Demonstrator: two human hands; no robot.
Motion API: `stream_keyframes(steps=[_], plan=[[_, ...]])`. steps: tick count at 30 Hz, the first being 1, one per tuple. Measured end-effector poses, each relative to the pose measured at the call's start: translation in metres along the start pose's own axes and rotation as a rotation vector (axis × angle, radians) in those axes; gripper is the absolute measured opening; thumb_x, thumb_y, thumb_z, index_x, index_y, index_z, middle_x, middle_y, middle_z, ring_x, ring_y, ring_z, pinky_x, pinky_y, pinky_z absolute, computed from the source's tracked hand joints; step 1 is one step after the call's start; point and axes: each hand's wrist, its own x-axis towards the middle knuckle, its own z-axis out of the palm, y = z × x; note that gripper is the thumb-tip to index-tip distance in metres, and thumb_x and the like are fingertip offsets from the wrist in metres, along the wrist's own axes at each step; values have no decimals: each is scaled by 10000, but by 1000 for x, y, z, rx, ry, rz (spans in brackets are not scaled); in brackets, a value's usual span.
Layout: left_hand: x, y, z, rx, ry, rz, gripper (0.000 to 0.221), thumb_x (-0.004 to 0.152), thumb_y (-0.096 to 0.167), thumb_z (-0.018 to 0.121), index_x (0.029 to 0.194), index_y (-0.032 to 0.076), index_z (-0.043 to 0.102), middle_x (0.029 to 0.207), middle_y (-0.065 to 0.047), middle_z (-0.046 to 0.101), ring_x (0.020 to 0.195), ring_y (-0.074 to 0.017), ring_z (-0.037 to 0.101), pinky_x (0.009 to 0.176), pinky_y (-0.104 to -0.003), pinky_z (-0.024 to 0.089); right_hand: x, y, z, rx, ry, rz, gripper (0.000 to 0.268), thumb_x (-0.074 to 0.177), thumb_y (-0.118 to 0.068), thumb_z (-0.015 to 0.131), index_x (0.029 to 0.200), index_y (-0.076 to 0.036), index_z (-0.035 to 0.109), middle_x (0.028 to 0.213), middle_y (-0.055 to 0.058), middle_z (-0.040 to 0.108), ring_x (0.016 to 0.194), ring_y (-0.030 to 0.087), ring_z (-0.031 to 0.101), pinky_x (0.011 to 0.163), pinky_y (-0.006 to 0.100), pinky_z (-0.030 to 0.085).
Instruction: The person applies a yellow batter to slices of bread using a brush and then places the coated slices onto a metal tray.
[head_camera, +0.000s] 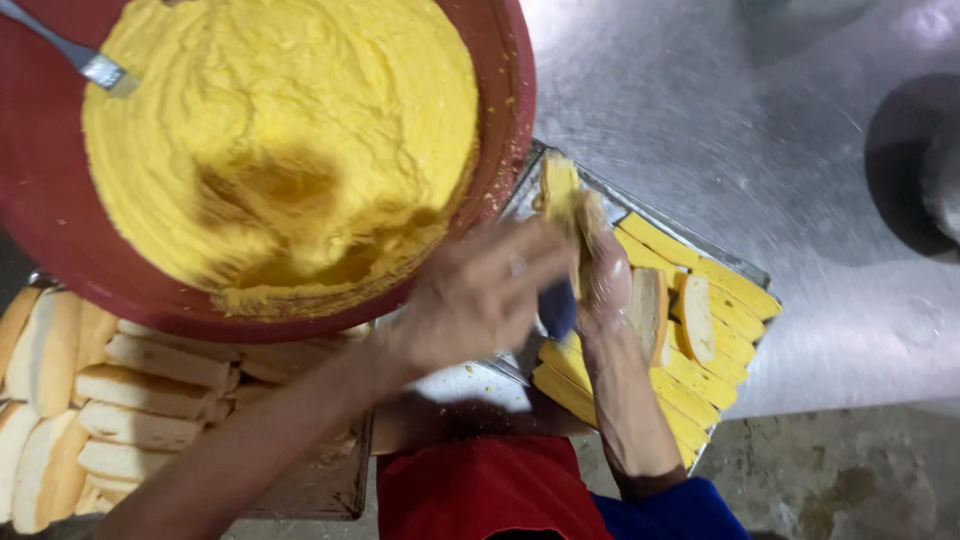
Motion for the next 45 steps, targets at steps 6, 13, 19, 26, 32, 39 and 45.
stream_keyframes(steps=[6,13,19,26,32,39,45], plan=[[-16,12,-15,-197,82,-124,241,969,100,778,1167,16,671,1191,-103,667,972,-212,711,743,-313,648,9,5,-12,-468,151,-163,475,1055,-508,527,1280,-123,691,910,79,639,818,183,632,732,327,546],[-7,46,-38,-401,-29,-234,203,1070,119,710,1234,31,630,1247,-104,663,999,-183,725,775,-273,697,-1,2,18,14,-113,-112,478,1085,-492,520,1245,-53,617,1006,137,647,830,222,666,698,350,617],[20,-17,-17,-590,167,-389,87,1141,104,639,1212,53,633,1059,-57,765,912,-102,808,672,-254,663,-21,-2,39,225,-254,-54,577,1044,-478,455,1418,-64,602,1181,142,671,921,206,681,756,326,615],[-3,47,-54,-439,-58,-216,205,1030,87,676,1205,44,579,1094,-112,694,944,-179,724,718,-277,658,-10,-11,32,289,137,-162,446,1107,-292,366,1429,-18,509,1100,102,682,915,194,690,767,312,616],[38,-37,-48,-400,90,-321,105,1099,100,663,1103,0,693,973,-112,750,708,-131,729,489,-213,558,-32,3,41,103,-363,-20,542,1143,-420,445,1396,56,504,1090,167,660,875,242,654,753,372,564],[35,-52,-47,-397,261,-549,191,1077,182,684,1077,-6,719,804,-36,758,642,-86,721,506,-225,521,-38,-19,45,59,-90,90,681,807,-78,571,1470,32,458,1052,131,626,856,211,652,756,342,589],[6,-45,-35,-426,249,-544,135,1066,167,676,1031,48,727,712,9,671,559,-44,585,474,-239,485,-31,-2,27,-9,-364,6,644,985,-203,632,1543,47,430,1167,152,626,952,236,643,789,310,563]])
